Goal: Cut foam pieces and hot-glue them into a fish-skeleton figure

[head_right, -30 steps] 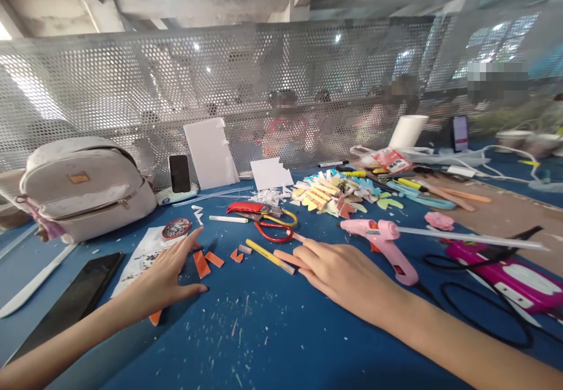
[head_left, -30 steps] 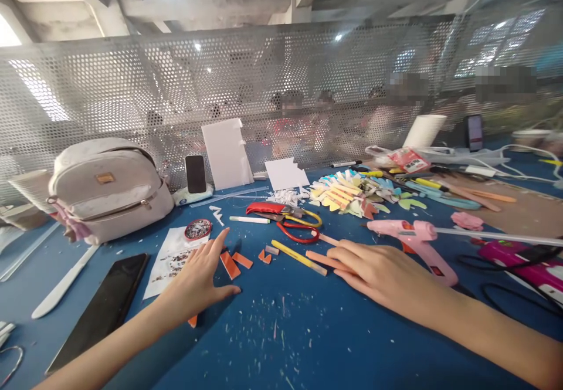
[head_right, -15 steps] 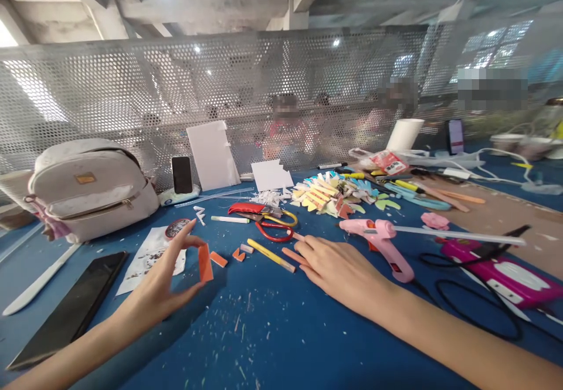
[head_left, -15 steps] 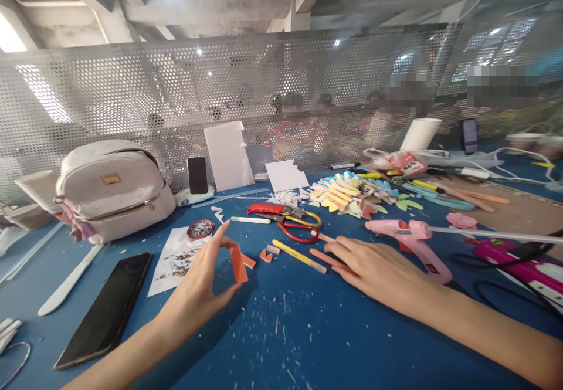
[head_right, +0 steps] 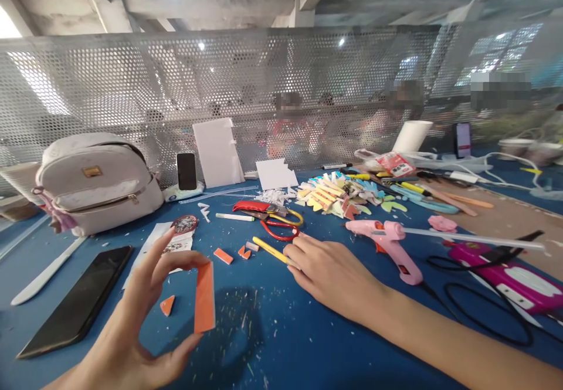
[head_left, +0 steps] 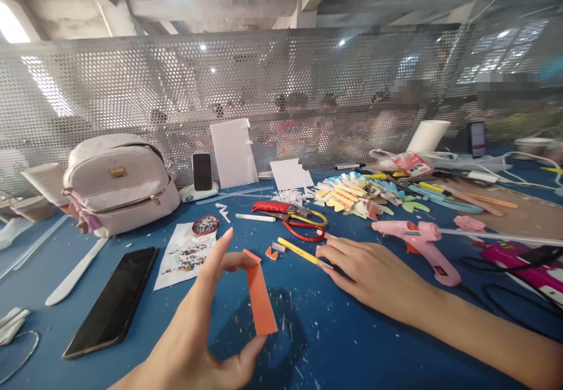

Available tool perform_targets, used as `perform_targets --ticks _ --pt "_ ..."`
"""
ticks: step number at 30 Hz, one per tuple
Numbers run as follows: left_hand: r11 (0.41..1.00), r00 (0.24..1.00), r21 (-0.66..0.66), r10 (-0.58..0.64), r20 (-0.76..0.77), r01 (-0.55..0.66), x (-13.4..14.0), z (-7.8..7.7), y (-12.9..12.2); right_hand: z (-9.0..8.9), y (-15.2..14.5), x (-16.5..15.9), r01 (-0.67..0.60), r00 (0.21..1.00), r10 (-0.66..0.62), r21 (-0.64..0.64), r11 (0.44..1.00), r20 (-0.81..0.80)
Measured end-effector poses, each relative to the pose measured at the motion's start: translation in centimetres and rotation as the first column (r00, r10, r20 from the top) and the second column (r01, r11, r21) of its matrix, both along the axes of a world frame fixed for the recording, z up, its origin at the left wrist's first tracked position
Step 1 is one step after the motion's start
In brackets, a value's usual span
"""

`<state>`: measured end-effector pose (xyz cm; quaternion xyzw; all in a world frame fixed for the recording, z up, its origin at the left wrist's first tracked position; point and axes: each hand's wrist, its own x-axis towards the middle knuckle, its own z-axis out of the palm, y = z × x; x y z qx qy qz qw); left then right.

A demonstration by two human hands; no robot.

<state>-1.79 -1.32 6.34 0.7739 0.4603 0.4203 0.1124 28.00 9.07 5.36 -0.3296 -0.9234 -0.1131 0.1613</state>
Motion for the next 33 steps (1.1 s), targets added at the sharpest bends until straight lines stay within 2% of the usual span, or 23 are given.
perform_targets --ticks 10,17,22,25,28,33 --pt "0.999 1.0 -0.031 0.01 0.003 -0.01 0.0 -0.1 -0.3 -0.3 0.7 0.0 -0.004 1.0 0.005 -0.02 1.0 0.023" --pt "0.995 0.999 -0.084 -0.043 0.032 0.045 -0.2 0.0 -0.1 -0.7 1.0 -0.1 0.005 0.999 -0.004 -0.029 1.0 0.04" --pt "0.987 0.999 -0.156 -0.039 0.003 0.039 -0.4 0.2 -0.1 -0.7 1.2 -0.1 0.016 0.998 -0.013 -0.044 0.999 0.063" --pt "0.987 0.999 -0.152 -0.048 -0.01 0.046 -0.4 0.2 0.0 -0.6 1.2 -0.1 0.026 0.996 -0.021 -0.063 0.998 0.084" --pt "0.99 0.998 -0.132 -0.061 -0.033 0.056 -0.3 -0.4 0.1 -0.4 1.0 -0.1 0.035 0.995 -0.028 -0.079 0.996 0.097" --pt "0.972 0.981 -0.231 -0.094 -0.169 0.054 0.2 -2.9 0.4 -0.1 0.9 -0.2 0.047 0.994 -0.038 -0.089 0.995 0.104"
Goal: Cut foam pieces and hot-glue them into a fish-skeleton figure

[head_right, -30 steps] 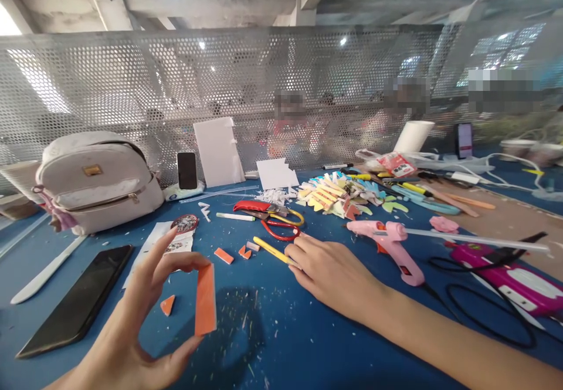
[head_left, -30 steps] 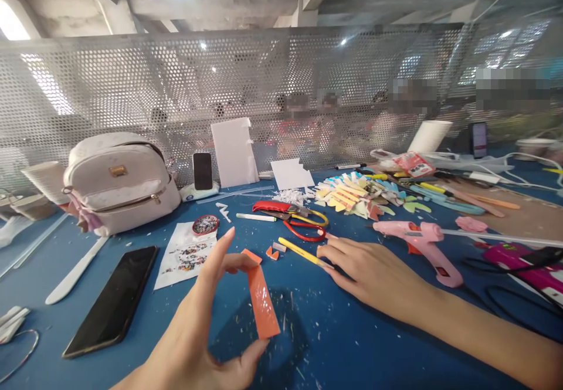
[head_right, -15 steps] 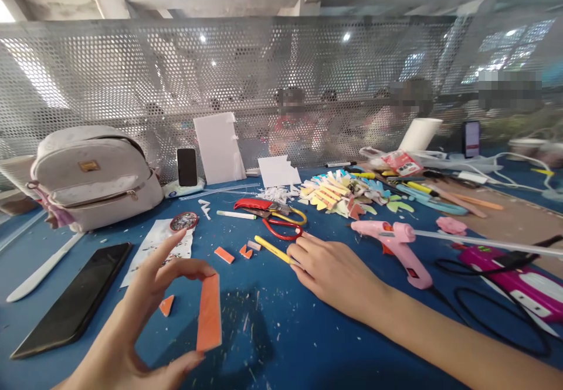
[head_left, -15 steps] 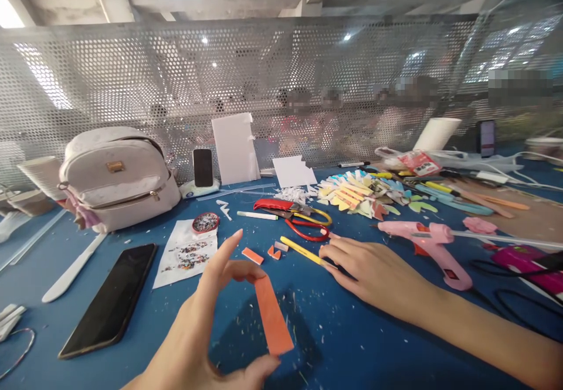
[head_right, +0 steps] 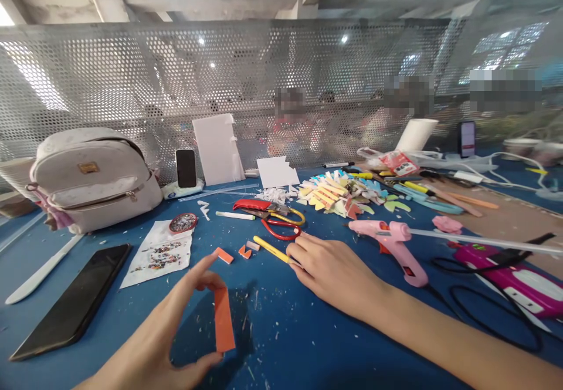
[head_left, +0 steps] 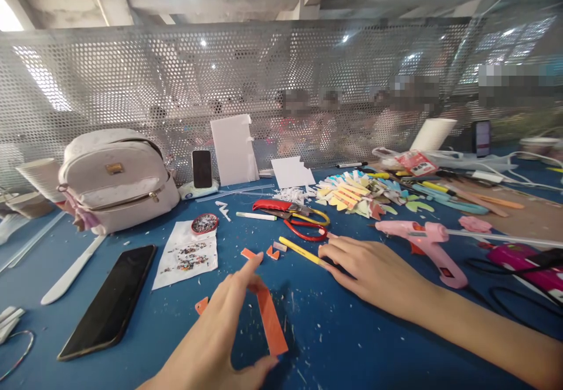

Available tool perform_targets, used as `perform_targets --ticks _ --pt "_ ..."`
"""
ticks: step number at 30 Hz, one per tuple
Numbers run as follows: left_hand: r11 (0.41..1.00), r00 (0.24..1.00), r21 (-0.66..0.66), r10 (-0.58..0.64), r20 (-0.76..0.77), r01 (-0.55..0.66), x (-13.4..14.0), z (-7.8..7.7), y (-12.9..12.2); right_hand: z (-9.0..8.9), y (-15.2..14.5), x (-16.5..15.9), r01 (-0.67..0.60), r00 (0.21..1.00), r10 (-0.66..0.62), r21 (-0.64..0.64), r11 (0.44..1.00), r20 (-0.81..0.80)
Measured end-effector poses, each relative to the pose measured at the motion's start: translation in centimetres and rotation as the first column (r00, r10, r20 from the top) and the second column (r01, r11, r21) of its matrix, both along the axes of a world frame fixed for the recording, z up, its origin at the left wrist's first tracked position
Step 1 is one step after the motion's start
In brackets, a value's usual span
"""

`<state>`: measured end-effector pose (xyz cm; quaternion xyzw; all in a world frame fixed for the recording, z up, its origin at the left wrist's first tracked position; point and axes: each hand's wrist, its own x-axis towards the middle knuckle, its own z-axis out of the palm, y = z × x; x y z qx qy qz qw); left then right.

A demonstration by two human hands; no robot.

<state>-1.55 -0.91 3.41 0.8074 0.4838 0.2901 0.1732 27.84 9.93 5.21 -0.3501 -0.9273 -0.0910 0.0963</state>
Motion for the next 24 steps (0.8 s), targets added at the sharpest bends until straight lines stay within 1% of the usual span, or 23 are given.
perform_targets --ticks 3,5,7,10,14,16,18,21,24 --pt "1.0 0.99 0.009 0.006 -0.144 -0.005 0.2 -1.3 0.5 0.3 -0.1 -0.1 0.013 1.0 -0.013 0.0 1.0 0.004" --pt "0.999 0.975 0.038 0.025 -0.223 -0.017 0.3 -1.7 0.9 0.5 -0.2 -0.4 0.025 1.0 -0.025 -0.001 1.0 0.011" --pt "0.998 0.962 0.059 0.038 -0.269 -0.023 0.4 -1.9 1.1 0.8 -0.4 -0.8 0.032 0.999 -0.032 -0.002 0.999 0.021" --pt "0.999 0.96 0.045 0.02 -0.279 -0.008 0.1 -1.9 1.3 1.3 -0.7 -1.7 0.031 0.999 -0.031 0.001 1.0 0.035" --pt "1.0 0.974 0.011 -0.01 -0.225 0.013 -1.3 -2.0 1.7 2.5 -0.2 -3.5 0.049 0.998 -0.049 0.007 0.999 0.042" --pt "0.998 0.984 -0.026 -0.055 -0.17 0.052 -2.3 -2.0 2.1 3.1 1.0 -4.7 0.09 0.995 -0.09 0.012 0.996 0.042" --pt "0.992 0.988 -0.083 -0.105 -0.111 0.096 -3.1 -2.0 2.5 3.5 3.0 -6.3 0.149 0.987 -0.15 0.014 0.989 0.055" --pt "0.985 0.991 -0.134 -0.118 -0.055 0.11 -3.6 -2.1 2.7 3.4 6.6 -8.8 0.238 0.966 -0.237 0.006 0.971 0.1" --pt "0.985 0.992 -0.133 -0.119 -0.043 0.112 -3.6 -2.0 2.5 3.0 9.8 -11.0 0.317 0.936 -0.307 -0.037 0.948 0.17"
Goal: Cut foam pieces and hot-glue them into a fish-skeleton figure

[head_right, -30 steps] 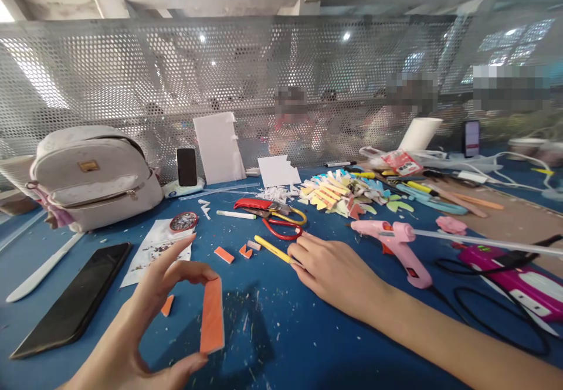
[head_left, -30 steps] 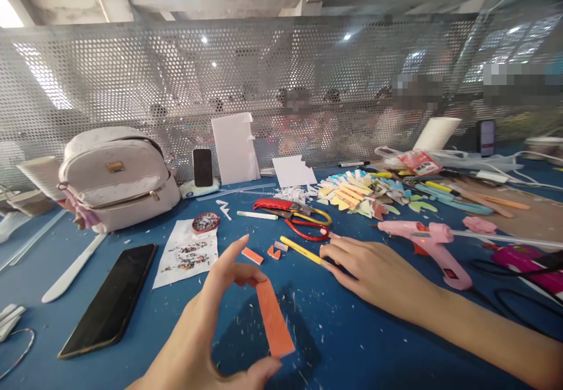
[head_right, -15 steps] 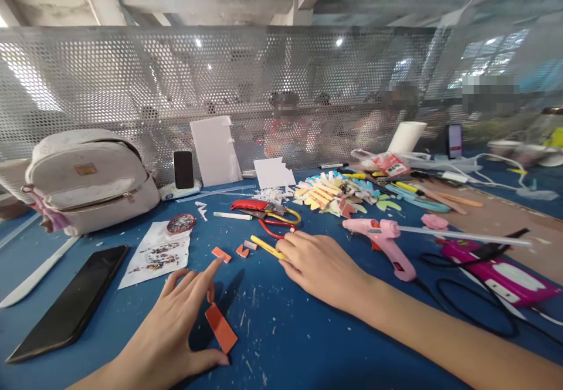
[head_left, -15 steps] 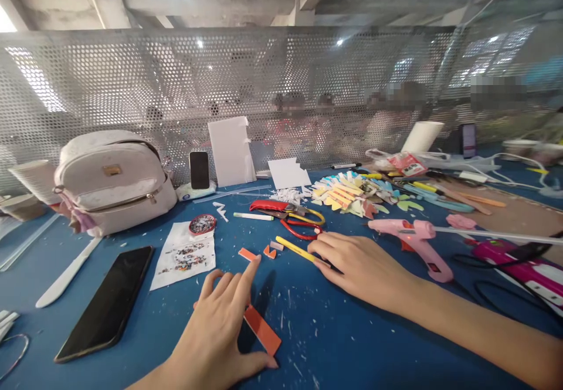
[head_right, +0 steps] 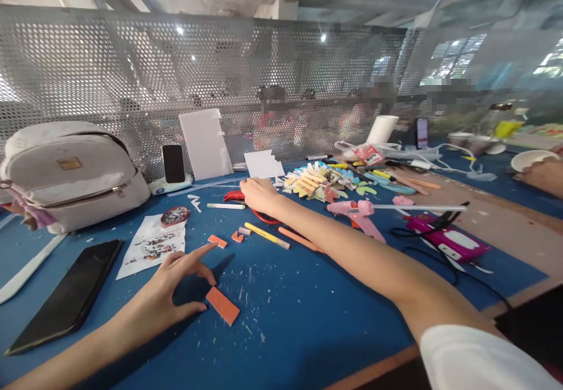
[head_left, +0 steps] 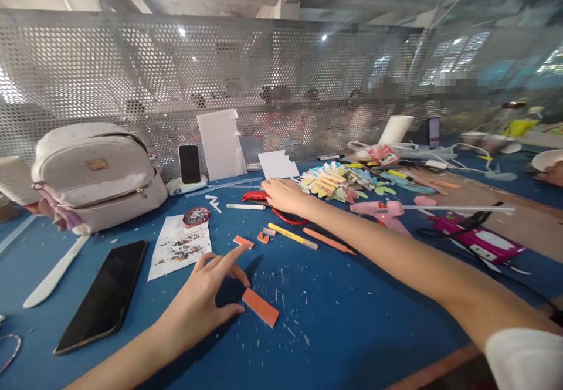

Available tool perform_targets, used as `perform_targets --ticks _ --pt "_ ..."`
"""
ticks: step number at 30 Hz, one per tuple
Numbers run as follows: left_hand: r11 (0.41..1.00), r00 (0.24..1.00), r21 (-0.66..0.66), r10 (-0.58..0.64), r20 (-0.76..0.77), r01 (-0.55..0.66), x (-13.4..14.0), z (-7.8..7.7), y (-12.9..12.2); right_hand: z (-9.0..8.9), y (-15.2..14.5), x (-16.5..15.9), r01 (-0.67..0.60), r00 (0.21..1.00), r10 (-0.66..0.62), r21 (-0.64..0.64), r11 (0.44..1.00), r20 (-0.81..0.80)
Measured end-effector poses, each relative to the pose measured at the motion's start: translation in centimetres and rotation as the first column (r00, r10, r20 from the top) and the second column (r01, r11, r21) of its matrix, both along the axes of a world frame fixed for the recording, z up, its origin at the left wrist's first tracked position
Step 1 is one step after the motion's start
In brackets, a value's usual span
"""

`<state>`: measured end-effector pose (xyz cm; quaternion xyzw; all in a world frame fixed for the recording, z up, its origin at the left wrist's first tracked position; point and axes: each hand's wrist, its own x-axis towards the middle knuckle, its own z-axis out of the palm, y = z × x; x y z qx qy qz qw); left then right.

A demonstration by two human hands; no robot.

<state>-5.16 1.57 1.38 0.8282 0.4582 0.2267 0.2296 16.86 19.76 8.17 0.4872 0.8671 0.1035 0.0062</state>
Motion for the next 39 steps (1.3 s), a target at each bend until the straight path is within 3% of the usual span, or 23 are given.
perform_targets --ticks 6,10,13,17,21,22,23,27,30,34,39 --pt "1.0 1.0 0.019 0.011 0.028 -0.011 0.2 0.0 -0.6 -0.9 2.7 -1.5 0.067 0.997 -0.063 -0.121 0.99 0.036" --pt "1.0 0.999 -0.025 0.002 0.043 -0.001 0.2 -0.1 -0.6 -1.5 3.3 -1.3 0.06 0.997 -0.065 -0.116 0.991 -0.039" --pt "0.999 0.997 -0.051 -0.001 0.074 0.005 0.3 0.0 -0.4 -0.9 3.2 -1.0 0.028 0.989 -0.036 -0.057 0.998 -0.14" --pt "0.997 0.991 -0.073 -0.025 0.129 0.034 0.3 0.0 0.0 1.5 1.1 0.0 -0.012 0.933 0.057 0.126 0.992 -0.355" --pt "0.994 0.986 -0.095 -0.033 0.165 0.049 0.1 -0.1 0.3 3.1 -4.3 2.6 -0.091 0.813 0.224 0.263 0.96 -0.537" --pt "0.993 0.986 -0.104 -0.031 0.163 0.048 0.1 -0.2 0.3 3.1 -6.0 3.5 -0.14 0.757 0.288 0.285 0.948 -0.587" --pt "0.992 0.987 -0.113 -0.029 0.16 0.048 0.1 -0.2 0.3 3.0 -7.7 4.4 -0.251 0.589 0.405 0.318 0.914 -0.699" --pt "0.988 0.986 -0.134 -0.053 0.158 0.075 0.0 0.0 0.5 1.5 -13.9 7.2 -0.436 0.417 0.431 0.24 0.867 -0.8" --pt "0.985 0.985 -0.13 -0.093 0.144 0.111 0.0 0.2 0.9 0.1 -16.5 8.4 -0.543 0.412 0.401 0.133 0.829 -0.818" --pt "0.981 0.979 -0.103 -0.148 0.137 0.163 0.0 0.3 1.3 -1.5 -17.2 8.8 -0.737 0.446 0.519 0.03 0.675 -0.729" --pt "0.979 0.974 -0.095 -0.162 0.159 0.179 0.0 0.1 1.5 -3.0 -16.1 7.5 -0.782 0.388 0.733 0.222 0.583 -0.559"
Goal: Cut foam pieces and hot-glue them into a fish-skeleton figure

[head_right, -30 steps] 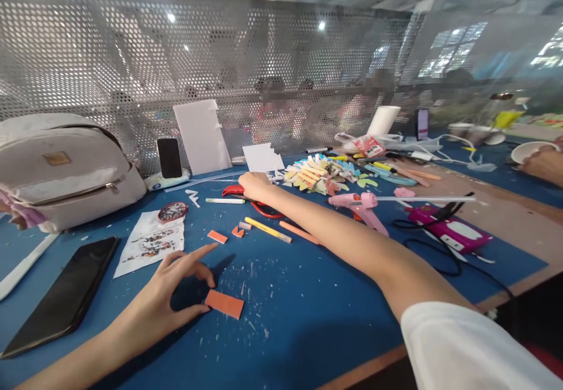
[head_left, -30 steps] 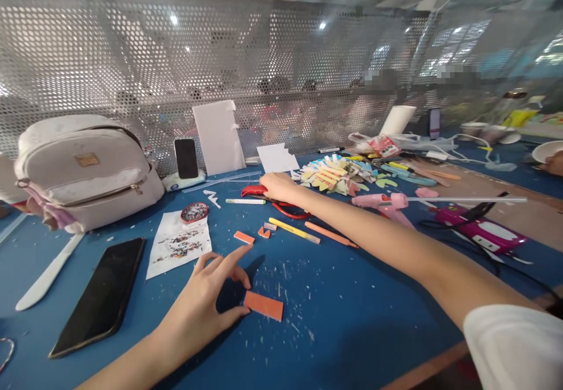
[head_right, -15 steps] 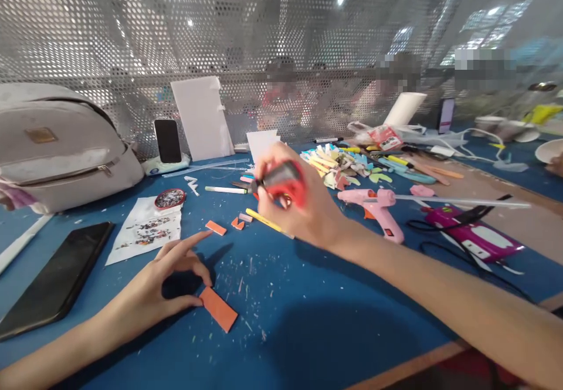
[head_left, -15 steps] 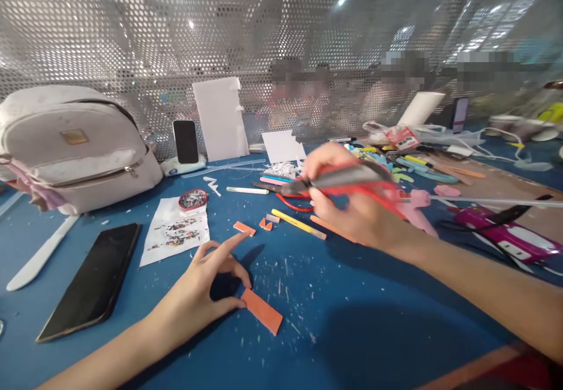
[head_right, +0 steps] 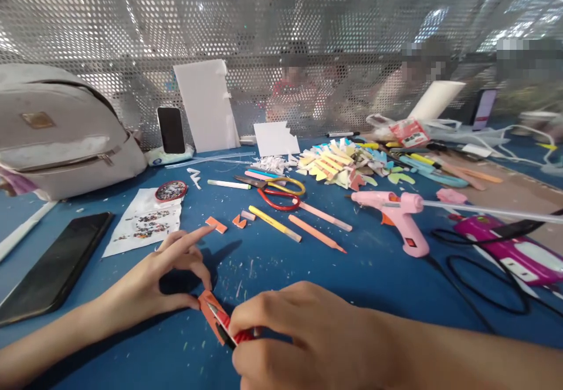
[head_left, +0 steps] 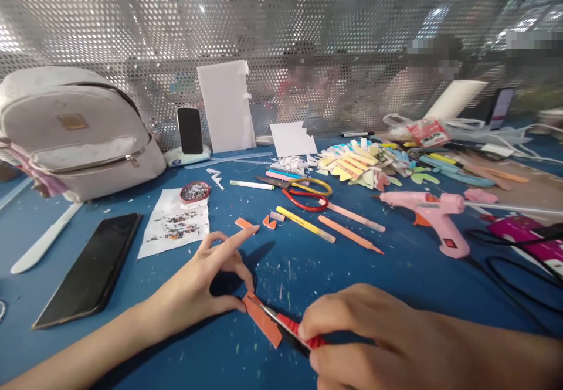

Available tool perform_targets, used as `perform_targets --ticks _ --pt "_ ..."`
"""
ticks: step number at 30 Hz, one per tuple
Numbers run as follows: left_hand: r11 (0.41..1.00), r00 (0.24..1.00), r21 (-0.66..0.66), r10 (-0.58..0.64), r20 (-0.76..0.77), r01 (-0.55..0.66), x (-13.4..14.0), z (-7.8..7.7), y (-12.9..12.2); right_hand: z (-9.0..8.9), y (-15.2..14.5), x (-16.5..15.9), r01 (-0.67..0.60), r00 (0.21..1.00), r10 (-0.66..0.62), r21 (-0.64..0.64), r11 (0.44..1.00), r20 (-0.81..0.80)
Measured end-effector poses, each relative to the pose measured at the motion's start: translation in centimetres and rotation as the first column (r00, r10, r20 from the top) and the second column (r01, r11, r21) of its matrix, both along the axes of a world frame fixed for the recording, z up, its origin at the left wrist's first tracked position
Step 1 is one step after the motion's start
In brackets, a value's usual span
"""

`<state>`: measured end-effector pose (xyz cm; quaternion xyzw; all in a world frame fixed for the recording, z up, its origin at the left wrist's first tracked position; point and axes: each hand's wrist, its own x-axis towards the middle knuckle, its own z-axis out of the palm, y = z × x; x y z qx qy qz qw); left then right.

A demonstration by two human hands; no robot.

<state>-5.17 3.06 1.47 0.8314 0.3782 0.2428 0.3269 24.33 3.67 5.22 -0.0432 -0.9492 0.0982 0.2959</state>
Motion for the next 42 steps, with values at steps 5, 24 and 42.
perform_targets --ticks 5,24,42 --pt "1.0 1.0 -0.006 0.003 0.021 -0.003 0.0 -0.1 0.2 -0.8 0.5 -0.7 -0.04 0.999 0.039 0.064 0.997 0.021" --pt "1.0 0.999 -0.029 -0.001 0.044 0.002 0.0 -0.3 0.6 -3.1 0.4 -1.1 0.006 0.999 0.011 -0.3 0.954 0.053" --pt "0.999 0.999 -0.04 -0.026 -0.034 0.025 0.4 1.1 0.8 -2.4 -1.5 -0.4 0.121 0.983 -0.073 -0.29 0.949 0.17"
